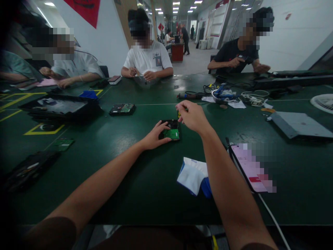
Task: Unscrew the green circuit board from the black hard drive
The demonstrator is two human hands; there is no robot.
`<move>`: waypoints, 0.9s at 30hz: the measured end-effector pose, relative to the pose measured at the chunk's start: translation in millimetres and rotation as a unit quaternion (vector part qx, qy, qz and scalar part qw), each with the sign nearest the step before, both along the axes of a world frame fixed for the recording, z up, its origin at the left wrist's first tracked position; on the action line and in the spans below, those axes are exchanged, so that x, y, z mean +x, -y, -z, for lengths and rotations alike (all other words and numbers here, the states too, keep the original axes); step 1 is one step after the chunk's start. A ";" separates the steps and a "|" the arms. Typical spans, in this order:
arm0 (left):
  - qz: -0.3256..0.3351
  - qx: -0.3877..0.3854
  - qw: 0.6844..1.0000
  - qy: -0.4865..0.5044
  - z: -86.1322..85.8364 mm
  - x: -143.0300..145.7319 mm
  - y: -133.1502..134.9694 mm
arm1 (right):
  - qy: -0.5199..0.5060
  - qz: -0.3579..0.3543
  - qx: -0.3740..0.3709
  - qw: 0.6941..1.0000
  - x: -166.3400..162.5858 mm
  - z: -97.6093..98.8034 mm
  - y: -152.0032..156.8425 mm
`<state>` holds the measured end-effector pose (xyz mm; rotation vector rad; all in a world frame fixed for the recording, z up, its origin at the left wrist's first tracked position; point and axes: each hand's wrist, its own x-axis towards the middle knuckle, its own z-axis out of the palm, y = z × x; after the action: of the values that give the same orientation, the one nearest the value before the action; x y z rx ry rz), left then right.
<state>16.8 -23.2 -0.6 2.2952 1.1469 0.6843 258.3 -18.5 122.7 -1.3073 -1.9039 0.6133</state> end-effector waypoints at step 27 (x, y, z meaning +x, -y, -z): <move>0.004 -0.003 1.000 0.006 2.0 -1.2 -1.5 | -0.008 0.044 0.023 0.999 -2.9 -2.5 3.4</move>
<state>15.6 -21.7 -2.6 2.2878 1.1320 0.6895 255.4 -21.9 125.2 -1.3439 -1.8266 0.5306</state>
